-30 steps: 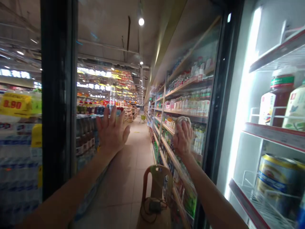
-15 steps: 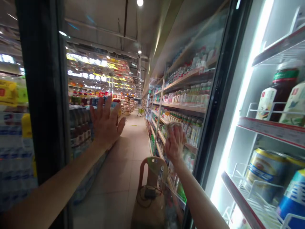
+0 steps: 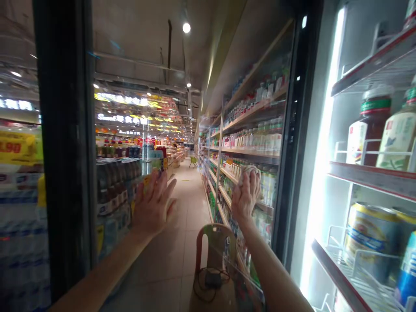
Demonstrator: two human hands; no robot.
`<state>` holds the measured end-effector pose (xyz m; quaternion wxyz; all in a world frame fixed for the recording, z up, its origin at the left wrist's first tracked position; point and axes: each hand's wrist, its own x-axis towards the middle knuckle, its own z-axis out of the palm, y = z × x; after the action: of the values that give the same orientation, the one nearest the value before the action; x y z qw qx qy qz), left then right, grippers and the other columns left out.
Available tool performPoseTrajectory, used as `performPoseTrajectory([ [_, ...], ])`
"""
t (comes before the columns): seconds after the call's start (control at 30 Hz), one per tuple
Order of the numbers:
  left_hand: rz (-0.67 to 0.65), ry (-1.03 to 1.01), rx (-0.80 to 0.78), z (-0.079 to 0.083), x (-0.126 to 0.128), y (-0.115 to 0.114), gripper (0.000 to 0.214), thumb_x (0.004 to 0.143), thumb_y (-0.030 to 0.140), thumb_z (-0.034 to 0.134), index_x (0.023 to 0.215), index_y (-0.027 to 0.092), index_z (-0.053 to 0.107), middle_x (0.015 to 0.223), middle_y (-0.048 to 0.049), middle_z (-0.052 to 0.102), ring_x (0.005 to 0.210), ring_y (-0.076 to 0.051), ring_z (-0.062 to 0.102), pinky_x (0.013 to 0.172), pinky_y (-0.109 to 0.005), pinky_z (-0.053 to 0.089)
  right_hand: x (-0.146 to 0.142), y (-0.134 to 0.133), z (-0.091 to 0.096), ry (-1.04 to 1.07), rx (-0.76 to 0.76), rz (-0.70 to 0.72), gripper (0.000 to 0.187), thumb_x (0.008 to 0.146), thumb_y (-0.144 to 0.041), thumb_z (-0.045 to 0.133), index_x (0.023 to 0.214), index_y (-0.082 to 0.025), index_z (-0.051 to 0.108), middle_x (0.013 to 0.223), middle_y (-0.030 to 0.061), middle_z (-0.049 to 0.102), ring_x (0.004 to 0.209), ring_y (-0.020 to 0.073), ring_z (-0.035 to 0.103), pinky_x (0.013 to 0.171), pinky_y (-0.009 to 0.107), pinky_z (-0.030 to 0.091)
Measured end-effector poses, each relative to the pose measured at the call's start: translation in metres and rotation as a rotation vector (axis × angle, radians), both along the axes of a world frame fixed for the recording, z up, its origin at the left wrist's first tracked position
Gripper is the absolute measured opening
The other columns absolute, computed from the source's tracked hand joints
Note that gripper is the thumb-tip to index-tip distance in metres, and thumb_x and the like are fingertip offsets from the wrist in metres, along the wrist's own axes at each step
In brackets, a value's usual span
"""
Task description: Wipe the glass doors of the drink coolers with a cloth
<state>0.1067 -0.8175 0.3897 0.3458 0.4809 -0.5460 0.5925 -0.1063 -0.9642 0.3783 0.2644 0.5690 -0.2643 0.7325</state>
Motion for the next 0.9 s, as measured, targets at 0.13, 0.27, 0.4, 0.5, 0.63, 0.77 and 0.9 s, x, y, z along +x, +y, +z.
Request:
performPoseTrajectory([
  [0.13,-0.032,0.013,-0.001,0.003,0.002,-0.001,0.052,0.084,0.031,0.051,0.133,0.02,0.041,0.139,-0.0113,0.042,0.138,-0.023,0.018,0.113,-0.044,0.011,0.021,0.015,-0.006,0.118,-0.028,-0.001,0.054,0.086,-0.02,0.039,0.139,-0.022,0.032,0.142,0.013,0.036,0.136,0.0277,0.025,0.105,0.055,0.028],
  [0.27,-0.036,0.005,-0.005,0.003,0.007,-0.005,0.055,0.083,0.032,0.052,0.135,0.021,0.038,0.141,-0.0109,0.039,0.138,-0.023,0.02,0.113,-0.044,0.013,0.026,0.023,-0.017,0.453,-0.124,-0.012,0.052,0.083,-0.02,0.042,0.135,-0.025,0.037,0.136,0.0092,0.045,0.134,0.0259,0.03,0.107,0.052,0.026],
  [0.4,-0.05,-0.002,0.013,0.003,0.009,-0.01,0.056,0.083,0.033,0.051,0.137,0.022,0.036,0.143,-0.0103,0.035,0.138,-0.024,0.02,0.113,-0.045,0.011,-0.003,0.0,-0.003,0.085,-0.019,-0.041,0.05,0.086,-0.022,0.039,0.136,-0.02,0.037,0.139,0.0144,0.04,0.133,0.0286,0.03,0.103,0.056,0.029],
  [0.5,-0.069,0.004,0.011,0.002,0.011,-0.012,0.056,0.084,0.034,0.05,0.137,0.022,0.035,0.144,-0.0099,0.033,0.138,-0.024,0.019,0.113,-0.045,0.011,0.001,0.004,-0.011,0.053,0.048,-0.028,0.052,0.086,-0.022,0.039,0.137,-0.018,0.035,0.142,0.0153,0.036,0.135,0.0292,0.027,0.104,0.056,0.028],
  [0.63,-0.078,0.004,0.01,0.001,0.015,-0.014,0.055,0.083,0.034,0.051,0.135,0.021,0.038,0.143,-0.0102,0.035,0.138,-0.024,0.021,0.113,-0.045,0.012,0.037,0.041,-0.063,0.482,0.004,0.01,0.055,0.082,-0.017,0.042,0.137,-0.022,0.036,0.137,0.0099,0.044,0.137,0.0246,0.024,0.109,0.049,0.023],
  [0.77,-0.09,-0.004,0.014,0.004,0.019,-0.017,0.051,0.084,0.032,0.049,0.132,0.021,0.041,0.142,-0.0094,0.039,0.137,-0.022,0.022,0.113,-0.043,0.014,0.038,0.04,-0.089,0.542,-0.025,-0.017,0.055,0.082,-0.018,0.044,0.136,-0.022,0.037,0.134,0.0101,0.047,0.136,0.0246,0.026,0.11,0.051,0.019],
  [0.9,-0.073,0.022,0.041,-0.003,0.018,-0.016,0.05,0.085,0.029,0.047,0.134,0.02,0.039,0.143,-0.0098,0.036,0.138,-0.023,0.018,0.113,-0.044,0.013,0.014,0.013,-0.07,0.198,0.078,-0.088,0.056,0.085,-0.02,0.04,0.14,-0.019,0.029,0.142,0.0176,0.036,0.136,0.0302,0.025,0.103,0.058,0.026],
])
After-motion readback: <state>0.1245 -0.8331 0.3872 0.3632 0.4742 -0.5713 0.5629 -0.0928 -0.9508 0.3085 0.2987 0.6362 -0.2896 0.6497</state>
